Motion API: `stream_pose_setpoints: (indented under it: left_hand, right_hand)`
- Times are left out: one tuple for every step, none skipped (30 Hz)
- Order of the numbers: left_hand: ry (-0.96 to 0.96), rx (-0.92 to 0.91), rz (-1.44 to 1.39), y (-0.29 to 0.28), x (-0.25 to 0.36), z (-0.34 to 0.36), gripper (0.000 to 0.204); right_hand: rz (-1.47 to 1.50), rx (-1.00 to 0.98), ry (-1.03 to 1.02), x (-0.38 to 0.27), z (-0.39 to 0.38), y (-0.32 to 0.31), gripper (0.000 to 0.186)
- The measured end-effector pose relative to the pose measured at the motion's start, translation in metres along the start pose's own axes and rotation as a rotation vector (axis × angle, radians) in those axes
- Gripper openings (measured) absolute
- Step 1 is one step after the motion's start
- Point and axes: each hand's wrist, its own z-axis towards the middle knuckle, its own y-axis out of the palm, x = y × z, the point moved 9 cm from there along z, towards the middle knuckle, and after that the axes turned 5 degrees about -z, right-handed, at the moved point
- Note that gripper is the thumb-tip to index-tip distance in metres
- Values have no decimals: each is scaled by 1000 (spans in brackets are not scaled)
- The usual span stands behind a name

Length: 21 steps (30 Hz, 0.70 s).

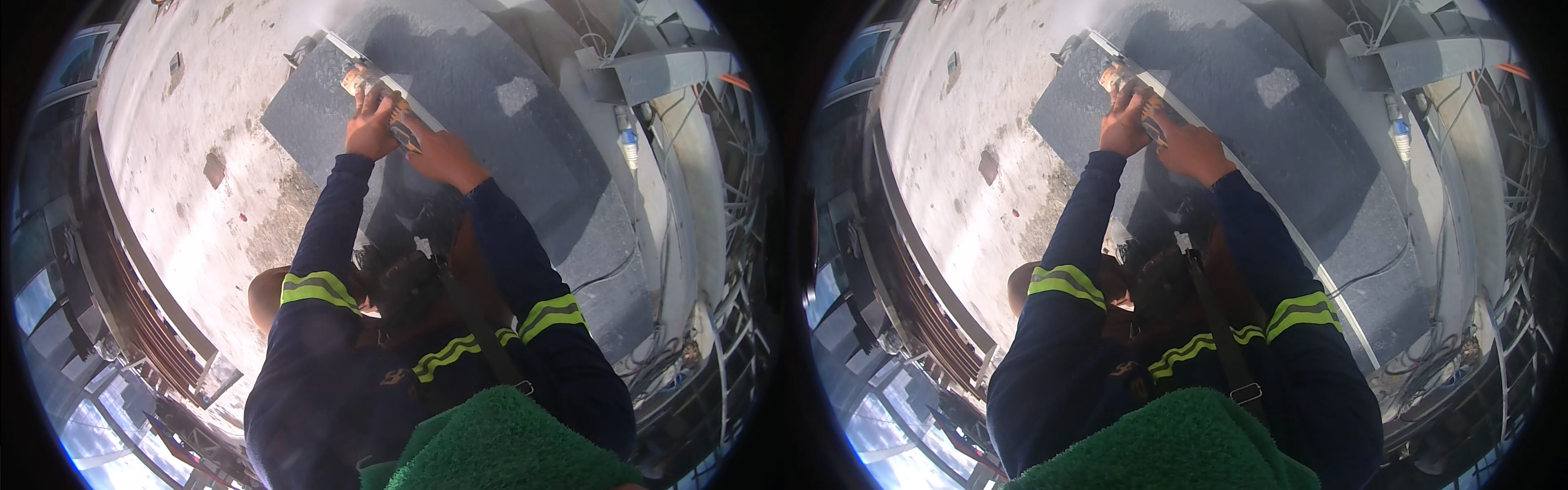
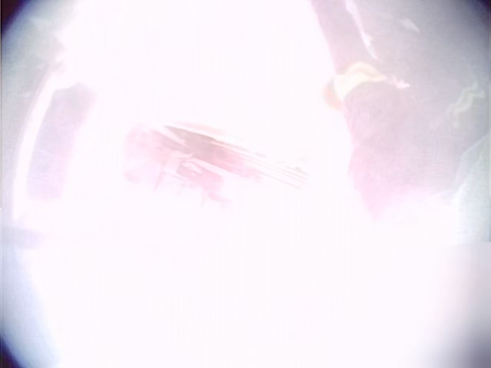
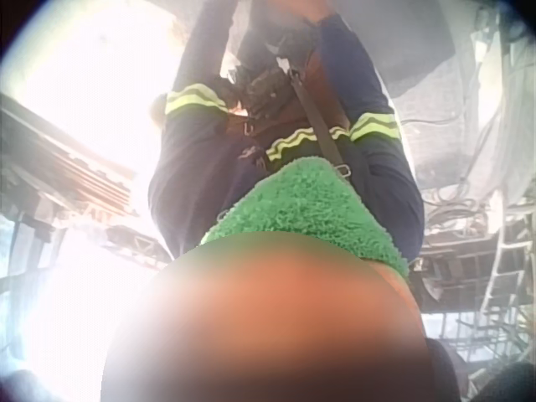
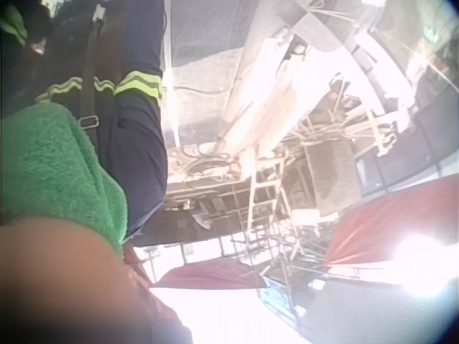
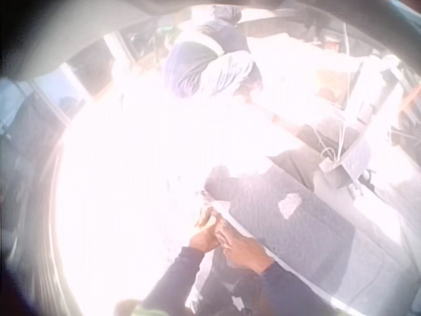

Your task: The person positions a large gray tile on a metal frame, then uses an angle grinder to cut along a marked line. The person holds the tile steady with one hand while guiding the grinder with the other.

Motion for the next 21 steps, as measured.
stream_pose_setpoints:
  left_hand:
    - [-8,-8,-4,2,2,-2,81]
    - [8,16,2,1,4,-4,81]
    - [16,27,0,1,5,-4,80]
    - [25,35,-7,1,4,-3,80]
    - [23,34,-30,2,0,-1,79]
    - [24,32,-60,2,-5,2,78]
    - [31,36,-74,1,-10,6,76]
    - [27,29,-103,1,-16,10,75]
    - [31,30,-116,0,-22,15,74]
    - [37,32,-130,-2,-29,20,73]
    - [40,21,-112,-3,-35,26,73]
    - [42,10,-93,-5,-41,32,72]
    - [41,-2,-74,-7,-46,37,72]
    - [-1,-29,-67,-8,-54,43,72]
    - [15,-11,-82,-12,-57,48,72]
    - [20,-11,-87,-15,-59,52,72]
    - [8,-25,-89,-16,-62,54,73]
    - [27,-18,-78,-18,-60,55,72]
    - [24,-26,-65,-17,-60,55,72]
    - [17,-34,-55,-16,-59,53,72]
    - [7,-28,-54,-15,-57,50,73]
  right_hand:
    - [2,0,-9,0,-4,-1,71]
    - [1,-8,-8,1,-6,-1,72]
    - [-2,-15,-1,2,-7,-2,72]
    - [0,-8,-13,0,-7,-4,72]
    - [0,-1,-17,-1,-4,-7,73]
    - [-1,8,-19,-3,-1,-10,73]
    - [2,-8,-17,-4,3,-10,74]
    - [3,-20,-12,-6,8,-10,75]
    - [6,-17,-15,-9,15,-12,76]
    - [11,-28,-6,-11,22,-12,75]
    - [17,-29,-4,-14,29,-12,75]
    - [24,-27,-4,-17,36,-12,74]
    - [28,-11,-8,-20,44,-14,74]
    - [34,7,-13,-23,52,-16,74]
    - [34,12,-10,-25,60,-16,74]
    - [39,13,-15,-26,66,-16,74]
    - [37,3,-12,-27,72,-15,75]
    - [29,-7,-1,-26,75,-14,75]
    - [43,-9,-15,-27,75,-13,75]
    - [49,-11,-20,-26,74,-11,75]
    - [49,-17,-18,-24,71,-10,76]
